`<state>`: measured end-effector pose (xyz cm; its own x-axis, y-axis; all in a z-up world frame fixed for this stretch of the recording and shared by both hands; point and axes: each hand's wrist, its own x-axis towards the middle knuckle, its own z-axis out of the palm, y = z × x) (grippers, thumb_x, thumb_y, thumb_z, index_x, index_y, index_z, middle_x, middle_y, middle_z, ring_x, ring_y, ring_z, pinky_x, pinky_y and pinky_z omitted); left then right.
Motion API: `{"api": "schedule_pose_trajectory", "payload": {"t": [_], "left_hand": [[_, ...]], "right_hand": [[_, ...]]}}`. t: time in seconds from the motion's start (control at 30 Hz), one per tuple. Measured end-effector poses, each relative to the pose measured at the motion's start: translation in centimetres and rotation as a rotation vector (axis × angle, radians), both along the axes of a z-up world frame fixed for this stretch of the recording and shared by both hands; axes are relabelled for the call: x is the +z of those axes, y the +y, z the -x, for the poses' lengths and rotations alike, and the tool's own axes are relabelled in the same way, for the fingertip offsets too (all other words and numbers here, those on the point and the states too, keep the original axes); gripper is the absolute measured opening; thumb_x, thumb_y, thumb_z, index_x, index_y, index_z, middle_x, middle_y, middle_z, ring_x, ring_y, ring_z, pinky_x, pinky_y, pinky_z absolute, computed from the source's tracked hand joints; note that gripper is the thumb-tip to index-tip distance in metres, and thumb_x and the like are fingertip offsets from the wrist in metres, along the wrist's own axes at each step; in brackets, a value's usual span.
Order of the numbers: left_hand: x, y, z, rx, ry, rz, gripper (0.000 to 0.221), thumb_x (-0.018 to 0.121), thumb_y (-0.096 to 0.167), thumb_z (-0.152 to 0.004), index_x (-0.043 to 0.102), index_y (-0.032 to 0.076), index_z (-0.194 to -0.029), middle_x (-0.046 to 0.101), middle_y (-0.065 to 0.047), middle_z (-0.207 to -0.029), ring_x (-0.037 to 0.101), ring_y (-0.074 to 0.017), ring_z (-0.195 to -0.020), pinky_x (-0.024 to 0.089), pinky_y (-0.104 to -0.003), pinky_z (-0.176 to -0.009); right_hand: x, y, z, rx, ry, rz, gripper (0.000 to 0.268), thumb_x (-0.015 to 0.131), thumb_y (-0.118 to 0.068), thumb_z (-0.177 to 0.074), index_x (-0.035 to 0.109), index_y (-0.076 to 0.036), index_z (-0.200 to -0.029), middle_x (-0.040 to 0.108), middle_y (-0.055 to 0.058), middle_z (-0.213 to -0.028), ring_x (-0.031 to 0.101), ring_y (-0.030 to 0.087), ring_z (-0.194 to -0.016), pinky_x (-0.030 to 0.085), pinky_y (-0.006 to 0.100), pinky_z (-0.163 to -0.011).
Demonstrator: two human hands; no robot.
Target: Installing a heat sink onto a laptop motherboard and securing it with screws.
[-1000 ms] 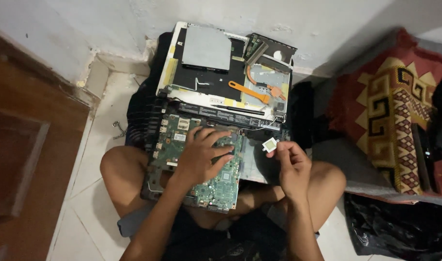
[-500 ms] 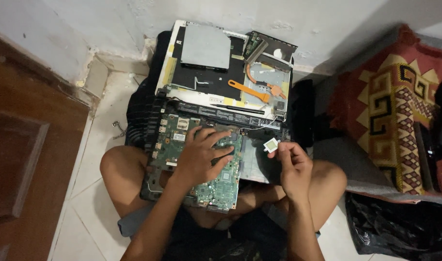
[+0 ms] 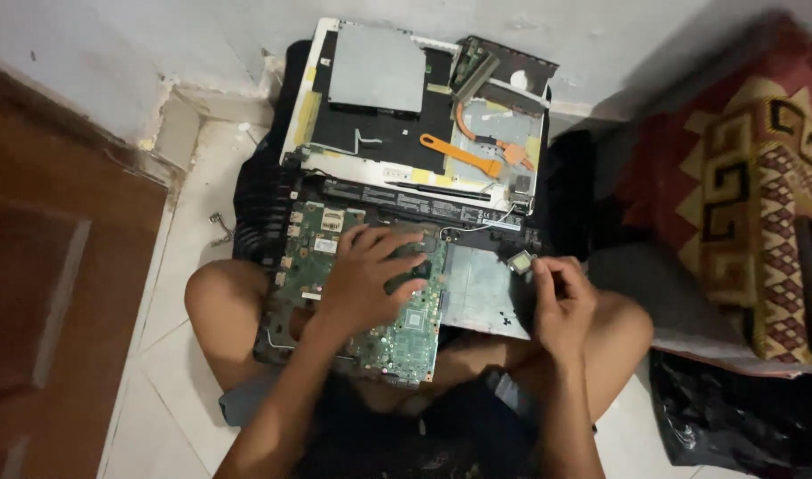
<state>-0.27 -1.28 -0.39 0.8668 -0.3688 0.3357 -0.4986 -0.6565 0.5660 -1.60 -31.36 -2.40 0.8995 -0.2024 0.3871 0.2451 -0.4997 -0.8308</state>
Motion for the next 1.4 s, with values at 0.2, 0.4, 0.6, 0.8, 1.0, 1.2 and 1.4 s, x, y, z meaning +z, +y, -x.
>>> {"api": "schedule_pose_trajectory", "payload": {"t": [0.2, 0.4, 0.6, 0.8, 1.0, 1.2, 1.4], "left_hand": [[0.0, 0.0, -0.3, 0.040, 0.047, 0.050, 0.025, 0.068, 0.040, -0.098, 0.080, 0.017, -0.101, 0.071, 0.000, -0.127, 0.061, -0.0248, -0.119, 0.035, -0.057, -0.112], [0.4, -0.2, -0.3, 0.053, 0.082, 0.039, 0.017, 0.073, 0.033, -0.097, 0.080, 0.021, -0.105, 0.071, 0.001, -0.128, 0.062, -0.0267, -0.119, 0.035, -0.059, -0.112], [-0.1, -0.3, -0.6, 0.063, 0.114, 0.037, 0.018, 0.073, 0.033, -0.096, 0.080, 0.019, -0.106, 0.071, -0.002, -0.129, 0.062, -0.0302, -0.118, 0.036, -0.061, -0.112], [-0.4, -0.2, -0.7, 0.078, 0.073, 0.010, 0.023, 0.071, 0.041, -0.097, 0.079, 0.020, -0.101, 0.071, 0.002, -0.131, 0.062, -0.0263, -0.116, 0.037, -0.059, -0.111], [-0.1, 0.4, -1.1, 0.024, 0.105, -0.014, 0.014, 0.072, 0.032, -0.101, 0.076, 0.020, -0.107, 0.065, 0.003, -0.136, 0.060, -0.0261, -0.122, 0.038, -0.058, -0.109], [0.1, 0.3, -1.2, 0.045, 0.135, 0.011, 0.009, 0.079, 0.026, -0.098, 0.076, 0.019, -0.102, 0.067, 0.003, -0.132, 0.062, -0.0247, -0.118, 0.039, -0.055, -0.107], [-0.1, 0.5, -1.1, 0.035, 0.180, 0.047, 0.021, 0.087, 0.026, -0.094, 0.074, 0.016, -0.107, 0.066, 0.000, -0.133, 0.061, -0.0274, -0.119, 0.040, -0.059, -0.110]], "right_hand": [[-4.8, -1.3, 0.5, 0.013, -0.051, -0.145, 0.010, 0.069, 0.005, -0.101, 0.072, 0.001, -0.093, 0.065, 0.010, -0.075, 0.056, 0.017, -0.072, 0.051, 0.036, -0.074], [-6.6, -1.8, 0.7, 0.012, -0.045, -0.265, 0.008, 0.067, 0.005, -0.101, 0.070, 0.005, -0.093, 0.061, 0.011, -0.076, 0.054, 0.018, -0.072, 0.050, 0.034, -0.073], [-7.1, -2.3, 1.1, 0.011, 0.030, -0.317, 0.010, 0.063, 0.004, -0.104, 0.066, 0.007, -0.095, 0.057, 0.014, -0.081, 0.050, 0.020, -0.078, 0.047, 0.035, -0.078], [-7.2, -3.1, 2.8, -0.014, 0.129, -0.208, 0.009, 0.061, 0.002, -0.106, 0.064, 0.010, -0.104, 0.062, 0.019, -0.093, 0.056, 0.025, -0.089, 0.047, 0.039, -0.094], [-6.2, -1.7, 2.7, -0.201, 0.204, -0.173, 0.017, 0.063, -0.023, -0.109, 0.061, -0.008, -0.101, 0.062, 0.002, -0.095, 0.057, 0.011, -0.093, 0.045, 0.026, -0.093], [-6.4, -2.4, 2.7, -0.272, 0.182, -0.107, 0.026, 0.066, -0.033, -0.106, 0.060, -0.009, -0.101, 0.057, 0.002, -0.092, 0.052, 0.011, -0.091, 0.041, 0.026, -0.091], [-5.2, -0.8, 1.4, -0.285, 0.115, 0.015, 0.047, 0.067, -0.053, -0.102, 0.059, -0.007, -0.097, 0.050, 0.006, -0.095, 0.051, 0.015, -0.088, 0.037, 0.031, -0.085]]}}
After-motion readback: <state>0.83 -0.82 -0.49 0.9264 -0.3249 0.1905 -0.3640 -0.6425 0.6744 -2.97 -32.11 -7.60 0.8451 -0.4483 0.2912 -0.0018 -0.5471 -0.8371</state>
